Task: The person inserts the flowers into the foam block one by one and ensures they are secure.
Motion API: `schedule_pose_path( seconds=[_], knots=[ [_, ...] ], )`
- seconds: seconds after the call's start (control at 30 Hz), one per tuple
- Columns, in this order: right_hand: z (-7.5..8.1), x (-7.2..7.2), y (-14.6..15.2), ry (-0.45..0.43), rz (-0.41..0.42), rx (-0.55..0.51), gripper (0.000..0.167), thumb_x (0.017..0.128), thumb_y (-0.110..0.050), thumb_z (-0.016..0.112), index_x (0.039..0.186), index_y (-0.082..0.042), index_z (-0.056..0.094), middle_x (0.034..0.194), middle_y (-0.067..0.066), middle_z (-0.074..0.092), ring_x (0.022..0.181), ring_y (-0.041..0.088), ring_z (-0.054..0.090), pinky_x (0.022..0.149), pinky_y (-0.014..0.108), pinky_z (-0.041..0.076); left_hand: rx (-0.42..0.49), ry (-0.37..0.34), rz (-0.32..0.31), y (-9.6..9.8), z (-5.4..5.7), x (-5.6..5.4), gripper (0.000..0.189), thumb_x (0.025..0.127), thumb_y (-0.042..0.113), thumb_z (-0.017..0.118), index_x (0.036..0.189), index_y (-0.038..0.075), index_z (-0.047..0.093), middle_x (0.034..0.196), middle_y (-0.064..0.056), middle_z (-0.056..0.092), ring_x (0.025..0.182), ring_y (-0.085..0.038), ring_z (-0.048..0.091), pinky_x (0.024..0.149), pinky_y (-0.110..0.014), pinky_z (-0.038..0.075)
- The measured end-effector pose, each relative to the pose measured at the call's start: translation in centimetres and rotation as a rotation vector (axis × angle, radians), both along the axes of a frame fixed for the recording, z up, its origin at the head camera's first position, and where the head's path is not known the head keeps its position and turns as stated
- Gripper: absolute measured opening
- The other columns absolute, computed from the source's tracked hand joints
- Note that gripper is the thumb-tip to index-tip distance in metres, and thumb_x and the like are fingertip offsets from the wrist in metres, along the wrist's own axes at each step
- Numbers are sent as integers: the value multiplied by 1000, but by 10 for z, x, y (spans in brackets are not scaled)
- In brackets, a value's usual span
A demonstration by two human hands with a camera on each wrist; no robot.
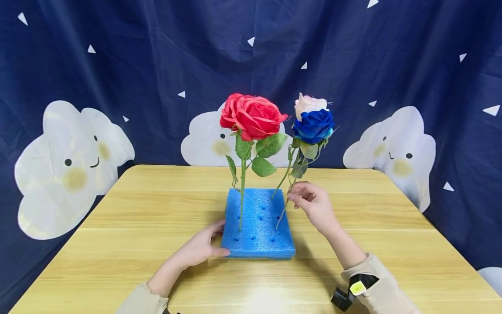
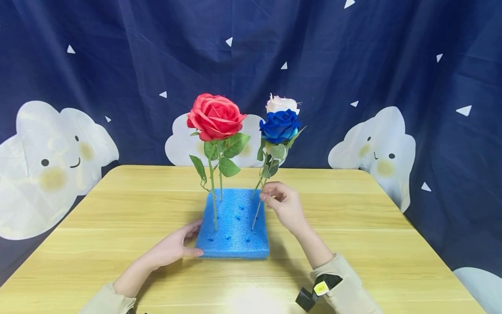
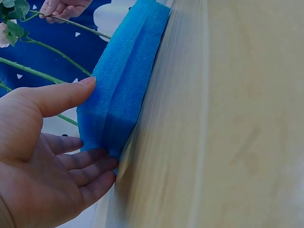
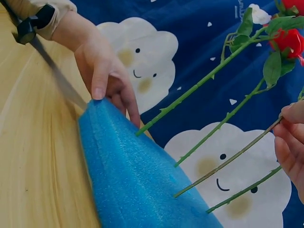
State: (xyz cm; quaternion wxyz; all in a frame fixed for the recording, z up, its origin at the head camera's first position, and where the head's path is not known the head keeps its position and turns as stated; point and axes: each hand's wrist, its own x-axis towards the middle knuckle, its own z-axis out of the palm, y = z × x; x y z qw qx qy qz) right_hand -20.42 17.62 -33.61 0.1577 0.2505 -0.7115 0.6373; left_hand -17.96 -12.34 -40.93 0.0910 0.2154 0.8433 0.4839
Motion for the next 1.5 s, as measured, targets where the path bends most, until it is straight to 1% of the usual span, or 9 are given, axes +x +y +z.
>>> schedule_pose_path(
  seconds=[0.2, 0.5, 0.73, 0.87, 1.1, 1.27, 1.37, 1.4, 1.5],
  knots=[
    [-3, -1, 0, 10, 17, 12, 8, 81, 13, 60, 88, 13, 57, 76, -6, 63, 60, 8, 55, 53, 22, 50, -10, 3, 4, -1, 1, 0, 86, 74, 21, 77, 139, -9, 29, 133, -26, 43, 119, -41, 43, 100, -56, 33],
    [1, 1, 0, 34, 36, 2, 8, 80, 13, 59, 87, 13, 56, 76, -6, 63, 60, 8, 55, 53, 22, 49, -6, -2, 6, -1, 1, -1, 86, 74, 21, 76, 140, -8, 29, 136, -26, 41, 120, -41, 42, 101, -55, 32],
    [-7, 1, 0, 15, -10, 90, 7, 80, 10, 63, 86, 8, 60, 72, -3, 62, 57, 12, 55, 52, 24, 50, -6, -4, 10, 0, 3, -1, 86, 74, 21, 77, 140, -8, 29, 136, -26, 41, 120, -41, 42, 101, -55, 33],
    [-10, 1, 0, 6, -11, 104, 8, 80, 9, 64, 86, 6, 60, 71, 1, 62, 56, 15, 55, 51, 23, 49, -11, -1, 12, -1, 3, -1, 87, 74, 21, 77, 140, -8, 29, 137, -26, 40, 120, -42, 42, 100, -56, 33],
    [-13, 2, -2, 8, 8, 114, 8, 79, 10, 63, 86, 8, 61, 73, -6, 62, 57, 7, 55, 51, 22, 49, -14, -8, 15, -1, 2, -2, 87, 74, 23, 77, 141, -6, 29, 137, -24, 41, 121, -39, 42, 101, -55, 33],
    [-15, 2, -5, 27, 7, 154, 7, 79, 12, 62, 84, 7, 61, 70, 4, 61, 56, 10, 52, 50, 23, 47, -4, -7, 9, -1, 3, -1, 87, 74, 21, 77, 140, -8, 28, 135, -26, 42, 120, -40, 43, 100, -55, 33],
    [-12, 4, -7, 13, -4, 153, 7, 79, 12, 62, 85, 8, 60, 71, 1, 61, 57, 8, 52, 50, 24, 47, 5, -11, 5, -1, 2, 0, 87, 74, 20, 76, 139, -10, 28, 134, -27, 43, 119, -41, 43, 100, -55, 33],
    [-9, 6, -8, 1, -10, 146, 7, 79, 13, 61, 85, 9, 60, 71, -2, 61, 57, 7, 53, 51, 23, 47, 7, -12, 5, -1, 2, 1, 87, 74, 20, 77, 139, -10, 28, 134, -27, 43, 119, -41, 43, 100, -55, 33],
    [-9, 6, -5, -34, -35, 134, 8, 80, 12, 61, 88, 11, 60, 76, -10, 61, 60, 3, 54, 52, 23, 49, 13, -17, 3, -1, 2, 1, 87, 74, 20, 77, 139, -11, 27, 134, -27, 43, 119, -41, 43, 101, -55, 33]
  ],
)
